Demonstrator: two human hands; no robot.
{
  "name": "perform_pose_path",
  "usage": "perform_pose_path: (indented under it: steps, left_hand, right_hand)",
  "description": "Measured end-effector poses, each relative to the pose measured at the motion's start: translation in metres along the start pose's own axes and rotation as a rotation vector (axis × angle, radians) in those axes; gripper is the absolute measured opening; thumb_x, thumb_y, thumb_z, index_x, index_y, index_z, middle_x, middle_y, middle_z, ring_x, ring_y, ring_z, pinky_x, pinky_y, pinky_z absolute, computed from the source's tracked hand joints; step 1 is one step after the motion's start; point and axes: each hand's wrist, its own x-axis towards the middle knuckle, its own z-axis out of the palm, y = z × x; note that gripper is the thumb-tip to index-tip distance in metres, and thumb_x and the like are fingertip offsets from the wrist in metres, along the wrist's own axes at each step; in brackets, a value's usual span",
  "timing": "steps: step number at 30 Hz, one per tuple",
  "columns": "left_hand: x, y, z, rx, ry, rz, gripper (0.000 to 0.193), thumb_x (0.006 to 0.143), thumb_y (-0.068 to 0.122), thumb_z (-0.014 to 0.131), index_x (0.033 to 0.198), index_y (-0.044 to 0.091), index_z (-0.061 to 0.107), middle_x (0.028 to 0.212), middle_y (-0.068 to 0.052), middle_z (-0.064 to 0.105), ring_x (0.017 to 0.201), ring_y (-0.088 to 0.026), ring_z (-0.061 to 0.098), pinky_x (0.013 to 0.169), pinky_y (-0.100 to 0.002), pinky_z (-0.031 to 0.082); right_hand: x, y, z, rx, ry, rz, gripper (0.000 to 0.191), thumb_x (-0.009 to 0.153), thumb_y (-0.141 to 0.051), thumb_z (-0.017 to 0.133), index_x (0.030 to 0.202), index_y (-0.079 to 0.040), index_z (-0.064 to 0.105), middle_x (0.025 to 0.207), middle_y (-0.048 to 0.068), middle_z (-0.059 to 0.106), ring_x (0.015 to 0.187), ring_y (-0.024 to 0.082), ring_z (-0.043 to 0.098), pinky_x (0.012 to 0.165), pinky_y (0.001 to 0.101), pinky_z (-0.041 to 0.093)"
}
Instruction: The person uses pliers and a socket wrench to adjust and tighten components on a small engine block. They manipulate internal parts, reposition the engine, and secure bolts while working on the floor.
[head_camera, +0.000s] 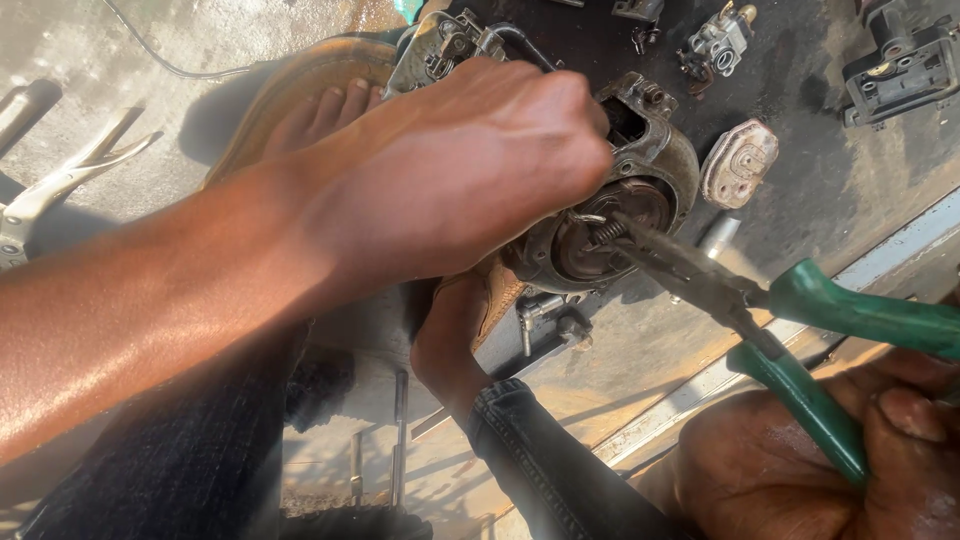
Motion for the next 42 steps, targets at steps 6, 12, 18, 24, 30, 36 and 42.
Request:
perform_pose_path:
  steps: [6,12,18,24,30,36,42]
  left_hand:
    - [-0.003,-0.004,0.000,0.161,0.065,0.246,0.028,0.115,0.018,0.037,0.096,0.003,0.052,0.094,-0.011,0.046,0.089,-0.028,0.048,0.088,-0.044,0.045]
    - [-0.008,-0.003,0.000,0.056,0.192,0.332,0.011,0.108,0.007,0.045,0.104,0.003,0.055,0.098,-0.010,0.048,0.098,-0.028,0.050,0.093,-0.043,0.046]
    - [-0.007,-0.005,-0.001,0.153,0.197,0.352,0.009,0.111,0.011,0.053,0.105,0.004,0.054,0.104,-0.010,0.049,0.103,-0.028,0.052,0.096,-0.042,0.047]
    - [-0.004,-0.005,-0.008,0.003,0.143,0.285,0.006,0.103,0.001,0.056,0.097,0.003,0.056,0.092,-0.011,0.052,0.089,-0.027,0.055,0.085,-0.041,0.046]
    - [0.010,-0.005,-0.031,0.236,-0.056,-0.014,0.017,0.088,0.005,0.068,0.104,0.011,0.066,0.094,-0.007,0.063,0.090,-0.023,0.065,0.079,-0.040,0.050]
    - [-0.008,-0.006,-0.006,-0.028,0.268,0.433,0.027,0.083,-0.001,0.072,0.108,-0.007,0.066,0.104,-0.018,0.063,0.099,-0.034,0.063,0.092,-0.040,0.053]
    - [0.005,-0.022,0.028,0.039,0.079,0.197,0.015,0.087,0.000,0.075,0.102,-0.005,0.073,0.105,-0.019,0.069,0.102,-0.034,0.069,0.085,-0.045,0.056]
  right_hand:
    - [-0.018,0.012,-0.010,-0.296,-0.207,-0.109,0.016,0.111,0.008,0.042,0.125,0.013,0.049,0.125,0.028,0.055,0.108,0.026,0.062,0.101,0.0338,0.053]
    - [-0.002,0.023,-0.011,-0.139,0.014,0.341,0.018,0.110,0.005,0.048,0.123,0.016,0.052,0.113,0.022,0.058,0.090,0.017,0.059,0.086,0.0267,0.052]
    - [-0.042,0.038,0.014,-0.048,0.008,0.082,0.016,0.108,0.004,0.049,0.122,0.008,0.054,0.117,0.018,0.057,0.096,0.016,0.060,0.086,0.0293,0.053]
    - [-0.032,0.049,0.019,-0.031,0.043,-0.011,0.017,0.105,0.003,0.051,0.121,0.000,0.055,0.122,0.013,0.056,0.101,0.015,0.060,0.087,0.0319,0.054]
    - [-0.017,0.046,0.027,-0.004,0.037,-0.080,0.020,0.103,0.002,0.052,0.120,-0.008,0.056,0.126,0.009,0.055,0.107,0.014,0.060,0.087,0.0345,0.056]
    - [-0.015,0.040,0.025,-0.043,-0.127,-0.154,0.026,0.101,0.002,0.054,0.119,-0.016,0.058,0.131,0.005,0.054,0.113,0.014,0.060,0.087,0.0371,0.057]
    - [0.031,0.026,-0.015,-0.083,-0.460,-0.331,0.032,0.098,0.001,0.055,0.118,-0.024,0.059,0.135,0.000,0.053,0.118,0.013,0.060,0.088,0.0397,0.058]
